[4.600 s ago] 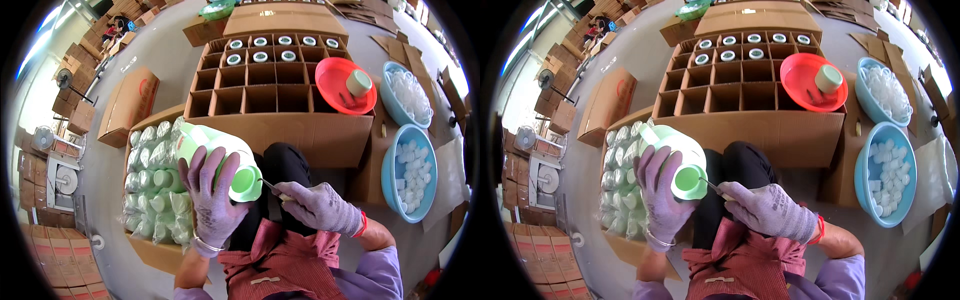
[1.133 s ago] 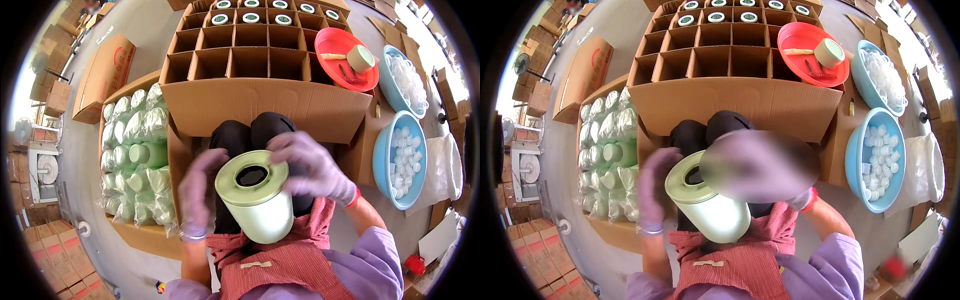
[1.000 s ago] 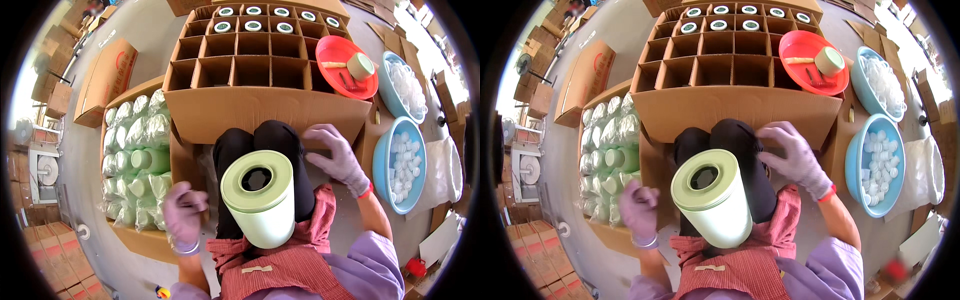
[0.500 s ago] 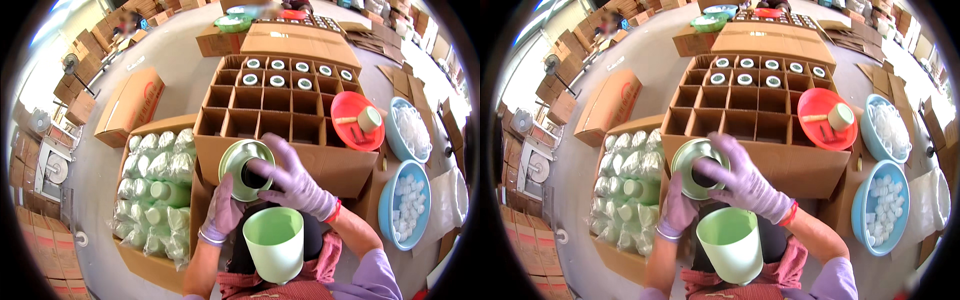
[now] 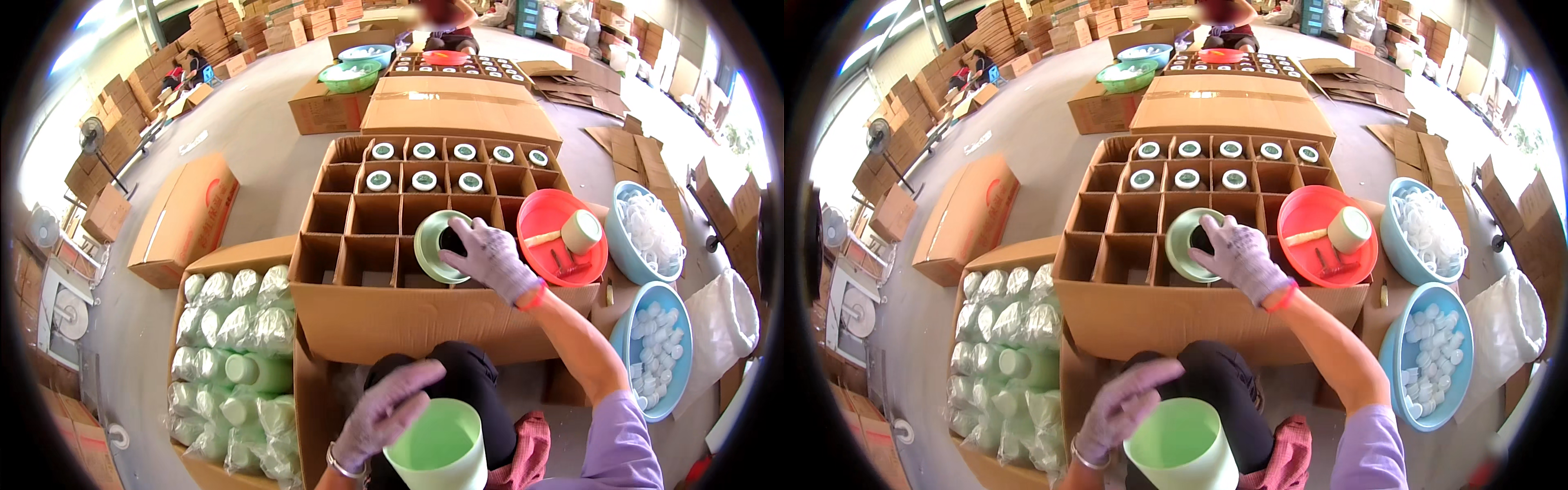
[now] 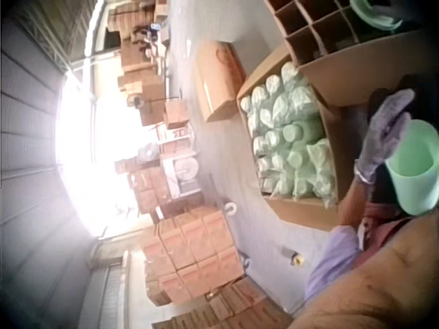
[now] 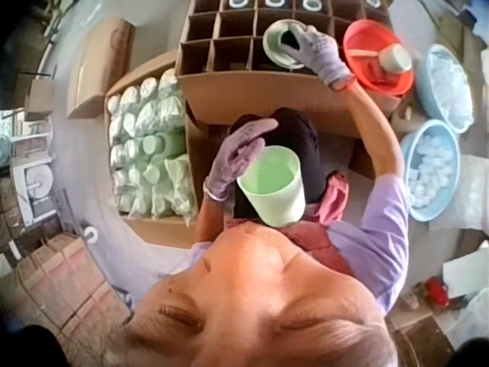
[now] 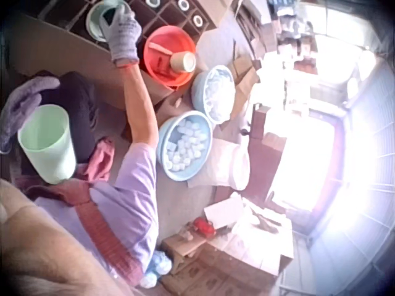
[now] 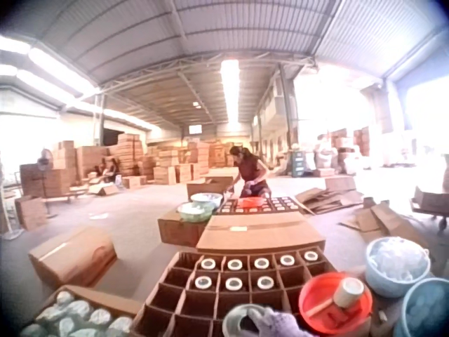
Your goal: The person assembles light green thermos flasks by inserting a black rubber seal, placing a lid, and attaching a red stopper. They then wrap each completed flask in a plastic bag and place it into a cardboard box.
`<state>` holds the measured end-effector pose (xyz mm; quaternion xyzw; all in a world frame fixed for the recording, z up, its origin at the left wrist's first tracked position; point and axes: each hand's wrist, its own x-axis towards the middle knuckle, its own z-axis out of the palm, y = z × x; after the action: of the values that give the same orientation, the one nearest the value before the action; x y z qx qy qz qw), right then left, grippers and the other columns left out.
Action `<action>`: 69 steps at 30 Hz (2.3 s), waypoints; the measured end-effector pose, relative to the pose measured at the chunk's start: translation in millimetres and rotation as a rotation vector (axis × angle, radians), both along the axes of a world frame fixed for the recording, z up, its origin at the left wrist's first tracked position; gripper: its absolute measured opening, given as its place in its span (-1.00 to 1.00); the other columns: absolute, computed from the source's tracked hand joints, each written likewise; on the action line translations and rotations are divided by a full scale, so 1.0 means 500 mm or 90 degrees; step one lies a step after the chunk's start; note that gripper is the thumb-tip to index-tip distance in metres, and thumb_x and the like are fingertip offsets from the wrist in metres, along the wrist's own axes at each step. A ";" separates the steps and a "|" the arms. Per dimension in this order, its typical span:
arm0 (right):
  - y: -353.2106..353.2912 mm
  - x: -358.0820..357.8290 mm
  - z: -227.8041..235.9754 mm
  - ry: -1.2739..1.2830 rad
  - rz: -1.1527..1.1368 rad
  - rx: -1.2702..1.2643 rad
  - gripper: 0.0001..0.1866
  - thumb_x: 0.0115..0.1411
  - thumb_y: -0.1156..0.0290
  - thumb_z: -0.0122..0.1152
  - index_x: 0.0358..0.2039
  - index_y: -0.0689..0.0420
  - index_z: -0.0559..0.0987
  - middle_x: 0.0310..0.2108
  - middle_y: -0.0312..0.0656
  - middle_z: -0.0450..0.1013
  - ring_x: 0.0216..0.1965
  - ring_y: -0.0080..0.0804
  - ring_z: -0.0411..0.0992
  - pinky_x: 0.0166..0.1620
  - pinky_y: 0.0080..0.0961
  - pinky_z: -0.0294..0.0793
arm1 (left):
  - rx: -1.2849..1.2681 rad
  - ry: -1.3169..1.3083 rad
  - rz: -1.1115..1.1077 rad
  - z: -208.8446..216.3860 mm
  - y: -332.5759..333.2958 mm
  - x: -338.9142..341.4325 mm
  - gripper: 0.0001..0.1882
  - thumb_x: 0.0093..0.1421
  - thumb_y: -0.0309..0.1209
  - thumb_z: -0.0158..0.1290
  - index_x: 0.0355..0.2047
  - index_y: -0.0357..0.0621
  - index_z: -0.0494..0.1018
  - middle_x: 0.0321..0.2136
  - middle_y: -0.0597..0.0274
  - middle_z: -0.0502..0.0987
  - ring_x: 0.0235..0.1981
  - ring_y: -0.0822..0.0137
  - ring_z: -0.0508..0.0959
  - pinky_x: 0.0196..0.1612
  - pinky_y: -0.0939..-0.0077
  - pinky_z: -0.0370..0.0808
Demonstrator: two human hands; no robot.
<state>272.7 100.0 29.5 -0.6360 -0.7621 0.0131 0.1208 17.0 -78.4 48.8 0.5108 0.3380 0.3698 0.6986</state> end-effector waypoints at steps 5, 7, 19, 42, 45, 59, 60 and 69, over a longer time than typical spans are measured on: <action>0.217 0.040 -0.040 -0.169 0.088 0.052 -0.43 0.16 -0.22 0.13 -0.08 0.01 0.60 -0.17 0.07 0.49 -0.14 0.02 0.52 -0.09 -0.12 0.53 | 0.219 0.230 -0.238 -0.056 0.034 0.012 -0.59 0.33 -0.39 0.07 0.17 -0.20 0.42 0.04 0.11 0.52 0.10 0.20 0.47 0.21 0.36 0.35; 0.352 0.095 -0.072 -0.111 0.049 0.085 -0.51 0.13 -0.05 0.21 -0.05 -0.01 0.60 -0.13 0.07 0.50 -0.08 0.04 0.49 -0.03 -0.11 0.50 | 0.162 0.165 -0.200 -0.063 0.042 0.020 -0.59 0.31 -0.45 0.08 0.17 -0.20 0.43 0.06 0.13 0.51 0.13 0.20 0.46 0.21 0.35 0.36; 0.441 0.190 -0.064 0.021 -0.078 0.062 -0.49 0.06 0.14 0.31 0.04 -0.01 0.51 -0.14 0.17 0.49 -0.08 0.09 0.50 0.00 -0.13 0.51 | 0.019 0.046 -0.115 -0.076 0.062 0.025 -0.59 0.37 -0.53 -0.05 0.22 -0.27 0.34 0.16 0.13 0.44 0.17 0.34 0.44 0.22 0.47 0.34; -0.306 -0.108 0.000 0.690 0.344 0.145 -0.37 0.28 0.24 0.06 0.27 0.33 0.24 0.32 0.17 0.11 0.31 0.04 0.17 0.33 -0.21 0.13 | -0.169 -0.462 0.197 -0.111 0.079 0.012 -0.35 0.39 0.13 -0.25 0.27 -0.06 0.25 0.20 0.12 0.40 0.19 0.14 0.43 0.16 0.09 0.47; -0.363 -0.069 -0.002 0.682 0.432 0.036 -0.53 0.25 0.31 0.03 0.11 0.31 0.43 0.22 0.17 0.24 0.26 0.07 0.24 0.30 -0.19 0.19 | -0.067 -0.359 0.211 -0.106 0.080 -0.028 -0.42 0.35 -0.04 -0.08 0.25 -0.14 0.29 0.13 0.13 0.46 0.18 0.19 0.44 0.25 0.21 0.39; -0.734 -0.001 -0.124 0.653 0.281 -0.079 -0.38 0.17 0.35 0.18 0.23 0.29 0.34 0.26 0.22 0.19 0.28 0.17 0.20 0.29 -0.11 0.19 | 0.238 0.248 -0.171 -0.022 -0.109 -0.157 -0.19 0.06 -0.37 0.31 0.32 -0.14 0.23 0.21 0.11 0.26 0.30 0.19 0.21 0.35 0.38 0.12; -0.777 0.008 -0.159 0.626 0.295 -0.108 -0.35 0.13 0.31 0.19 0.23 0.28 0.34 0.25 0.23 0.20 0.28 0.19 0.19 0.29 -0.04 0.18 | 0.232 0.245 -0.157 -0.029 -0.136 -0.186 -0.16 0.05 -0.41 0.31 0.33 -0.15 0.21 0.21 0.11 0.25 0.30 0.20 0.21 0.35 0.37 0.12; -0.710 -0.102 -0.138 0.720 0.466 -0.131 -0.38 0.18 0.25 0.23 0.19 0.32 0.38 0.22 0.17 0.25 0.26 0.04 0.25 0.27 -0.18 0.25 | 0.170 0.518 0.133 -0.152 -0.383 -0.290 -0.37 0.11 -0.48 0.23 0.22 -0.22 0.36 0.12 0.08 0.50 0.15 0.22 0.47 0.21 0.34 0.39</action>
<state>221.6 -254.7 -39.8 -0.2410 -0.7424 0.4561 0.4275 -128.0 -269.7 -27.4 0.6638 0.5844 0.2479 0.3954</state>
